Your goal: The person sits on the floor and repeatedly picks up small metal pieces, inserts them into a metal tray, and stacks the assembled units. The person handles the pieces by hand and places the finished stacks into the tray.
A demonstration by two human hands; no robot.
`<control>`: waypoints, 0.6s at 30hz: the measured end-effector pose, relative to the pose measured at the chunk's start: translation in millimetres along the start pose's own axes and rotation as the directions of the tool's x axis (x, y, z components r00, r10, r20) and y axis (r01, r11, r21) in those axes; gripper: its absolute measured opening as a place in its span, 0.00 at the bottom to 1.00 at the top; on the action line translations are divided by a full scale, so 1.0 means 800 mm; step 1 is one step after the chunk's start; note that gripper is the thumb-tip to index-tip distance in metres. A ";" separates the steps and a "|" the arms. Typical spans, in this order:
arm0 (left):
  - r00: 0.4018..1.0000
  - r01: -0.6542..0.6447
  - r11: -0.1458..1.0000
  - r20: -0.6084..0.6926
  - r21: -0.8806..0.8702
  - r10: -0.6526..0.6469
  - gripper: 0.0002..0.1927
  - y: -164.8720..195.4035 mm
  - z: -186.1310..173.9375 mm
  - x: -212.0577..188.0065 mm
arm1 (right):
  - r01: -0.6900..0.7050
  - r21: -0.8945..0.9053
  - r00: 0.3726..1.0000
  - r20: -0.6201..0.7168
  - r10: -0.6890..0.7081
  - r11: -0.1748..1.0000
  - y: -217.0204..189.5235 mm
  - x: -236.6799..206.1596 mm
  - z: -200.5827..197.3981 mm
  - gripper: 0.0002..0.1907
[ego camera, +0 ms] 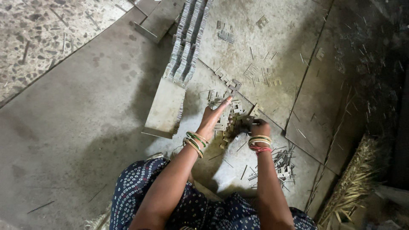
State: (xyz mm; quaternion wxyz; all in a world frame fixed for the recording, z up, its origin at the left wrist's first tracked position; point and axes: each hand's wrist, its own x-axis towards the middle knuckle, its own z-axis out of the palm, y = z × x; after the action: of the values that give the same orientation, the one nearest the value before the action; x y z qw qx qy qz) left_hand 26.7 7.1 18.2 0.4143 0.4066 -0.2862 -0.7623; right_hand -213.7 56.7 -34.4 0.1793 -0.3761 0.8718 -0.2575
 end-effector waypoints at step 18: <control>0.994 0.000 0.995 0.109 -0.096 0.010 0.22 -0.017 -0.003 0.007 | 0.172 -0.098 0.984 0.071 -0.166 0.980 0.008 -0.110 0.048 0.26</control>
State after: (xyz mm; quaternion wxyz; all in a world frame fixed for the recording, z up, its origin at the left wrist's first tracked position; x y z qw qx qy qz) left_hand 21.2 8.7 4.7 0.4190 0.3431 -0.2725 -0.7952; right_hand -140.7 114.4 -58.2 0.1641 -0.4656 0.8428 -0.2144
